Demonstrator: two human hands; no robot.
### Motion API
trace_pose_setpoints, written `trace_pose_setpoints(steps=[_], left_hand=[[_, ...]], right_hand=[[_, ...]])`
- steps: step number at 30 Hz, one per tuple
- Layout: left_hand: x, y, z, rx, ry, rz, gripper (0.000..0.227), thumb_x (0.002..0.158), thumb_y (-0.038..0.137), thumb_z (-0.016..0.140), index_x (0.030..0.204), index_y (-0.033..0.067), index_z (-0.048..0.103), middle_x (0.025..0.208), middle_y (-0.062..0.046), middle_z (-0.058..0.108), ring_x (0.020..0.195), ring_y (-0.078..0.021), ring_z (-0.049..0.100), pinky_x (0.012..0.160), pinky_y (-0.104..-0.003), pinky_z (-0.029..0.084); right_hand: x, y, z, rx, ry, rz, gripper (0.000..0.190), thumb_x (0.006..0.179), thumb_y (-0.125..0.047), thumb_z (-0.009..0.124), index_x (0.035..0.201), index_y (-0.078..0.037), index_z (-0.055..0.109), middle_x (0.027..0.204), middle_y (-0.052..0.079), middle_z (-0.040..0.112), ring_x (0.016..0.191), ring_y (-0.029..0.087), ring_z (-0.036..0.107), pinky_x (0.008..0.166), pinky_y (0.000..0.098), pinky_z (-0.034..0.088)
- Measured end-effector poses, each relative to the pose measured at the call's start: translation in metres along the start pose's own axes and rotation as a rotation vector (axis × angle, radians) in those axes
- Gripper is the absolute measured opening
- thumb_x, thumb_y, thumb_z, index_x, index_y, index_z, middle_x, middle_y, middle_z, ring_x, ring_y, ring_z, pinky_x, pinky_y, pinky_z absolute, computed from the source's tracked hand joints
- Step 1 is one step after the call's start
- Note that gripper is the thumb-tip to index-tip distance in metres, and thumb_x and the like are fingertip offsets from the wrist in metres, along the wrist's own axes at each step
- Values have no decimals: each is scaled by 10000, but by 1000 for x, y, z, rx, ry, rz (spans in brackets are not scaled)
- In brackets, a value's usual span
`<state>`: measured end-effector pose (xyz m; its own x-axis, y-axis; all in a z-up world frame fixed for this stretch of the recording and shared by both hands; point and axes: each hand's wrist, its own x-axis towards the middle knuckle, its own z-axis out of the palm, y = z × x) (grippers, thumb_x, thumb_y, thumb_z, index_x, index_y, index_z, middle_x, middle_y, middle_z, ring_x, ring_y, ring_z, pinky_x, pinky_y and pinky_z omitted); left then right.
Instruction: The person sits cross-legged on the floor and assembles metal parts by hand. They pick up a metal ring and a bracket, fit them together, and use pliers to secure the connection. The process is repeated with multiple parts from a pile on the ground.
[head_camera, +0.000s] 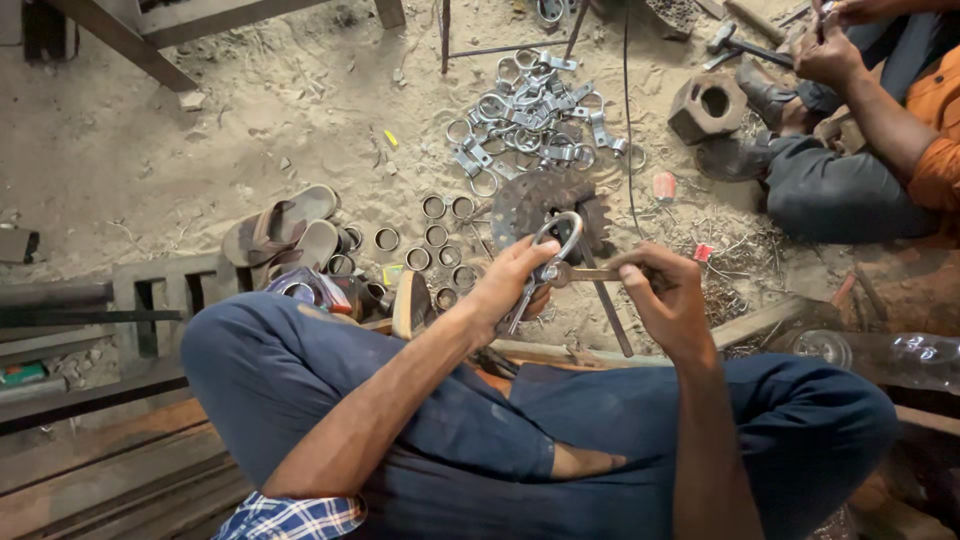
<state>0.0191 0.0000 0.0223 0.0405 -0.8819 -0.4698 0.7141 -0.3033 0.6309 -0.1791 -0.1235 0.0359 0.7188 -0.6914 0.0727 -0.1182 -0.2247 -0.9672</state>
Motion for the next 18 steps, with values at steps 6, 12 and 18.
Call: trace_pose_setpoints(steps=[6,12,18], left_hand=[[2,-1,-2,52,16,-13,255,1013,375,581,1008,124,536,613,41,473,431,-61,421,398,-255,320],[2,-3,-4,100,54,42,279,1008,394,571,952,121,557,568,44,474,411,-67,409,382,-256,310],[6,-8,-9,88,136,91,290,999,369,554,868,111,556,565,17,504,417,-92,447,394,-272,341]], right_hand=[[-1,-4,2,-10,-22,39,176,981,-13,590,1078,-9,736,778,-40,590,644,15,411,540,206,312],[2,2,7,17,-13,-7,128,983,-15,598,1050,-29,706,813,-60,590,652,7,421,539,199,325],[1,-1,11,15,-1,104,107,1010,-35,619,1055,-48,715,781,-62,538,652,-1,383,534,201,291]])
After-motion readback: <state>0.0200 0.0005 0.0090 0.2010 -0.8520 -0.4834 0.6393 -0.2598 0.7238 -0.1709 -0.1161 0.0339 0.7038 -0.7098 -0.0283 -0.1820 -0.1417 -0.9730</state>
